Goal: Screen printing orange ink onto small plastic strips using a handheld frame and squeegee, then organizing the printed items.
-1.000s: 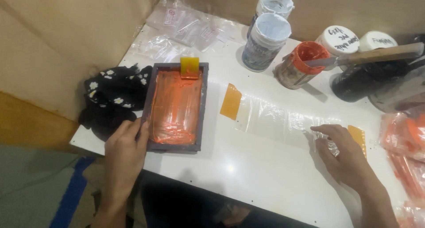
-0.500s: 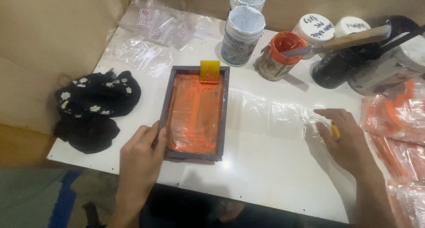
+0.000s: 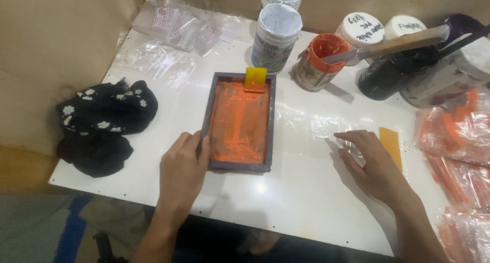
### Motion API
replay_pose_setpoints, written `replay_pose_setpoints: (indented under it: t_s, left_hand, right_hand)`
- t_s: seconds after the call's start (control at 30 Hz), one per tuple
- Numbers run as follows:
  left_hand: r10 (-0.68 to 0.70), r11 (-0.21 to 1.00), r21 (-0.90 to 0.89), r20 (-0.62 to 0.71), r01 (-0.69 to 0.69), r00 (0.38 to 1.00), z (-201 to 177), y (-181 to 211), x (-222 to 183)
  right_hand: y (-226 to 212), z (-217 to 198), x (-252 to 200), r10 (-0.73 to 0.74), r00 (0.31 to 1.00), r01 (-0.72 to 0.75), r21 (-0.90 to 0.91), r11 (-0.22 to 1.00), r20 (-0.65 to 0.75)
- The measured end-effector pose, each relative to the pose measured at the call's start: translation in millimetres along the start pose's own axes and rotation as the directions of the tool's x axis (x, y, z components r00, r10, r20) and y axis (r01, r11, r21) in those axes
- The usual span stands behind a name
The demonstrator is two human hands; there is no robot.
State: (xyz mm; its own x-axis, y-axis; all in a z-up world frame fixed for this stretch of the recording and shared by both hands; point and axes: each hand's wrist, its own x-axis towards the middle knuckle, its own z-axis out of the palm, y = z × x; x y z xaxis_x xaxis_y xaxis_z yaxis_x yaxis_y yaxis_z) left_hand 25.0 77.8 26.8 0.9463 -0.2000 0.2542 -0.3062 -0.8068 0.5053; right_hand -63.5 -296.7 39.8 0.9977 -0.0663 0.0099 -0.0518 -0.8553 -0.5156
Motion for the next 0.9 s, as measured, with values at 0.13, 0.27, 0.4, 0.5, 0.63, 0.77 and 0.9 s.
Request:
replay_pose_setpoints:
  t_s: [0.13,0.27,0.4,0.5,0.63,0.77,0.9]
  left_hand:
    - [-0.019,1.000,-0.007,0.008,0.019,1.000,-8,-1,4]
    - [-0.023,1.000,0.009,0.014,0.022,1.000,-3,0,3]
    - [0.034,0.999,0.002,-0.025,-0.034,0.999,16,12,-4]
    - [0.089,0.996,0.033,-0.051,-0.088,0.995,30,20,-6]
    - [0.122,0.990,0.081,-0.086,-0.116,0.989,40,24,-6]
    - [0.101,0.992,0.077,-0.067,-0.096,0.993,47,20,-7]
    - [0.157,0.983,0.111,-0.116,-0.144,0.981,52,14,-8]
  right_hand:
    - [-1,-2,-1,0.027,1.000,-0.027,-0.008,1.000,0.011]
    - [1,-2,-2,-0.042,0.999,0.042,-0.019,0.999,-0.023]
    - [3,-2,-2,-0.047,0.998,0.046,-0.026,0.999,-0.032]
    - [-1,-4,-1,-0.005,1.000,0.004,-0.044,0.999,-0.007]
    - [-2,-5,0,0.072,0.997,-0.072,-0.035,0.997,0.016]
    - [5,-1,-1,-0.033,0.999,0.032,-0.034,0.999,-0.026]
    - [9,1,0,-0.037,0.999,0.036,-0.033,0.999,-0.035]
